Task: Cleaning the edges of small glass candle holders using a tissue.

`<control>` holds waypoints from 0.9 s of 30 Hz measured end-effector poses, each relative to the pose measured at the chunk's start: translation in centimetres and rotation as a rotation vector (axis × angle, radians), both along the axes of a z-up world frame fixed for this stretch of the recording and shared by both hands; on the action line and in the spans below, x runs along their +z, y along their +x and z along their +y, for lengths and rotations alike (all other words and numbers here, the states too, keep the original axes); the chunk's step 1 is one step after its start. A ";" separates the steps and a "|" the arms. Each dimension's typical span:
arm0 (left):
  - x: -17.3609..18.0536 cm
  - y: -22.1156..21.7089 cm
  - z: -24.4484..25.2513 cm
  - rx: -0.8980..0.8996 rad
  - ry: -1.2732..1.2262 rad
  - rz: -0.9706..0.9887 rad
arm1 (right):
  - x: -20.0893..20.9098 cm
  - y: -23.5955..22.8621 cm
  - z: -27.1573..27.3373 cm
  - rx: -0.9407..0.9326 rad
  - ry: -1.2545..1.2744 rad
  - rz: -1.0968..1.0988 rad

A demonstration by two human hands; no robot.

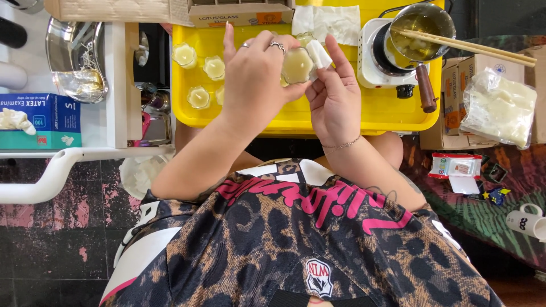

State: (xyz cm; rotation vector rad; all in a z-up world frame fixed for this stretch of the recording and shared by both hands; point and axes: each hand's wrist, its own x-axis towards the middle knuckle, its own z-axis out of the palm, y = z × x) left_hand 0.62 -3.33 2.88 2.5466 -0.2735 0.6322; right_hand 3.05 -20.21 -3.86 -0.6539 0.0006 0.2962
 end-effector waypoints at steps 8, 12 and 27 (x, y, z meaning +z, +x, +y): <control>0.0 0.1 0.0 0.026 -0.001 -0.004 | 0.8 -0.8 -0.7 -0.081 -0.029 -0.039; 0.9 0.2 2.0 -0.030 -0.050 -0.061 | 0.1 0.6 -2.9 -0.079 0.065 -0.057; 1.6 0.5 5.5 -0.719 -1.082 0.530 | 2.0 0.1 -3.0 0.173 0.039 0.135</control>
